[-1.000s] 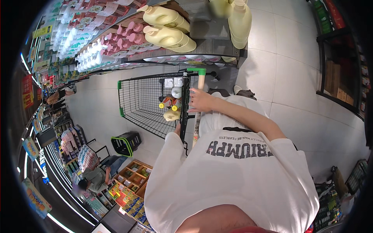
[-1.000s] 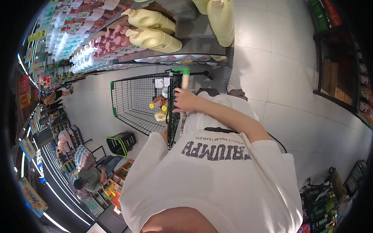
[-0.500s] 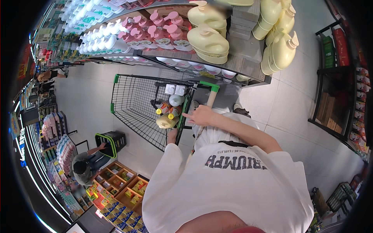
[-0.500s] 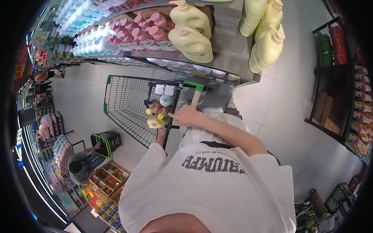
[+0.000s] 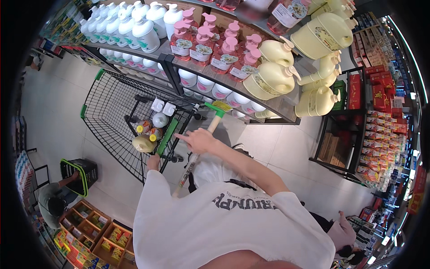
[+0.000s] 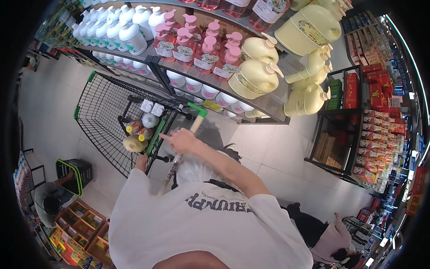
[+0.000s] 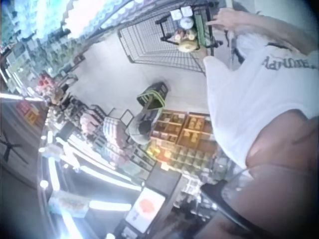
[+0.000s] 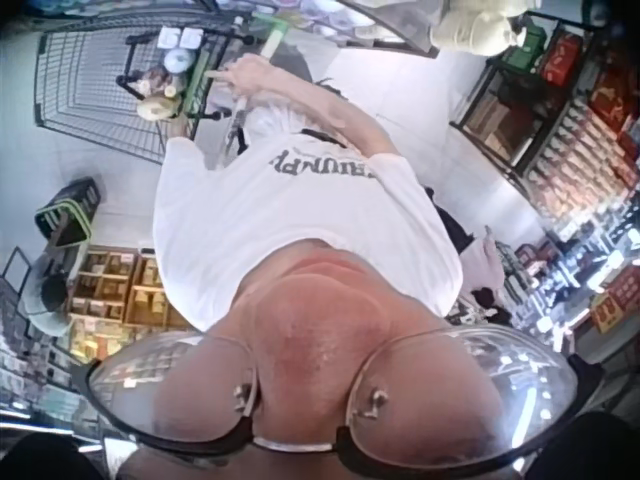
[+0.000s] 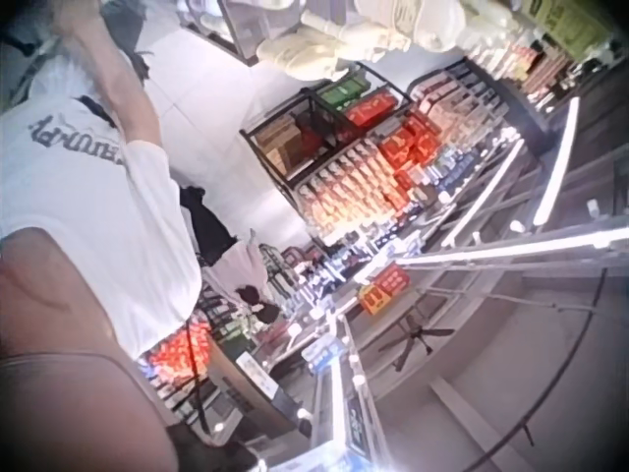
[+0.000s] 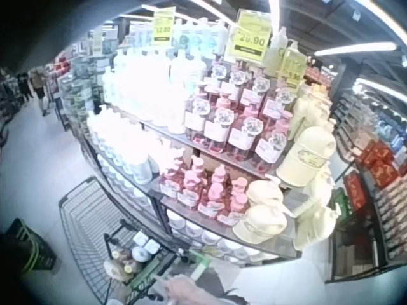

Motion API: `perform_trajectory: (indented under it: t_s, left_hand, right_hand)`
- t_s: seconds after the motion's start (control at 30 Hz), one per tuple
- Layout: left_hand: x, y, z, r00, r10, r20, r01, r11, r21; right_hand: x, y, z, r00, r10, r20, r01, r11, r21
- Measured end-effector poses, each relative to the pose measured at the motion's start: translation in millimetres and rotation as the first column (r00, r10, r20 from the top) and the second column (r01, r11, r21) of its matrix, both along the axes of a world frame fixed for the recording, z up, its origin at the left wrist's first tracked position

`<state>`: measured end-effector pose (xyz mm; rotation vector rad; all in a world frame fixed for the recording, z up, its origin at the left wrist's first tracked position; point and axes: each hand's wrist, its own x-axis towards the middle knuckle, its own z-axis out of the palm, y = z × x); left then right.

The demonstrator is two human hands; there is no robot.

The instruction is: The person shops in a supermarket, taking a carton of coconut water, a bottle of coconut juice, a jug of lotion, and a bottle of body wash from shelves, turning each one in hand, and placing them into a shopping cart before pushing the cart forward.

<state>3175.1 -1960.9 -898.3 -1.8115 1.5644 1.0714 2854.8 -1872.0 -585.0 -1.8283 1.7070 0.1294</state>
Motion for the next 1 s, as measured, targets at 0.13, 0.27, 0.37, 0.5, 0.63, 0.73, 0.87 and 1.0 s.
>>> perform_trajectory:
  t_s: [0.13, 0.27, 0.37, 0.5, 0.63, 0.73, 0.87, 1.0]
  left_hand:
    - [12, -38, -11, 1.0, -0.028, -0.005, 0.028, 0.999, 0.015]
    - [36, -70, -11, 1.0, -0.007, -0.02, 0.008, 0.997, 0.072]
    - [48, -97, -7, 1.0, -0.014, -0.022, 0.016, 0.995, 0.099]
    - [59, -129, 6, 0.999, -0.002, -0.045, 0.007, 0.995, 0.103]
    - [86, -143, 43, 1.0, 0.003, -0.029, -0.001, 0.999, 0.054]
    - [49, -165, 110, 0.997, 0.056, -0.047, -0.055, 0.998, 0.022]
    - [-2, -150, 203, 0.978, -0.018, -0.209, -0.089, 0.866, -0.492]
    - [-43, -139, 219, 0.945, -0.014, -0.326, -0.192, 0.784, -0.591]
  right_hand:
    - [8, -31, -20, 0.998, -0.048, 0.031, 0.05, 0.995, -0.088]
    - [27, -60, -35, 0.993, -0.084, 0.081, 0.094, 0.985, -0.141]
    - [33, -83, -38, 0.996, -0.039, 0.075, 0.044, 0.997, -0.07]
    - [41, -112, -40, 0.997, -0.016, 0.069, 0.02, 0.998, -0.063]
    - [57, -141, -42, 0.995, 0.041, 0.088, -0.032, 0.995, -0.098]
    - [50, -165, -65, 0.995, 0.035, 0.097, -0.02, 0.989, -0.148]
    - [53, -187, -74, 0.99, -0.072, 0.123, 0.088, 0.987, -0.132]
    - [62, -204, -69, 0.98, -0.014, 0.197, 0.056, 0.975, -0.213]
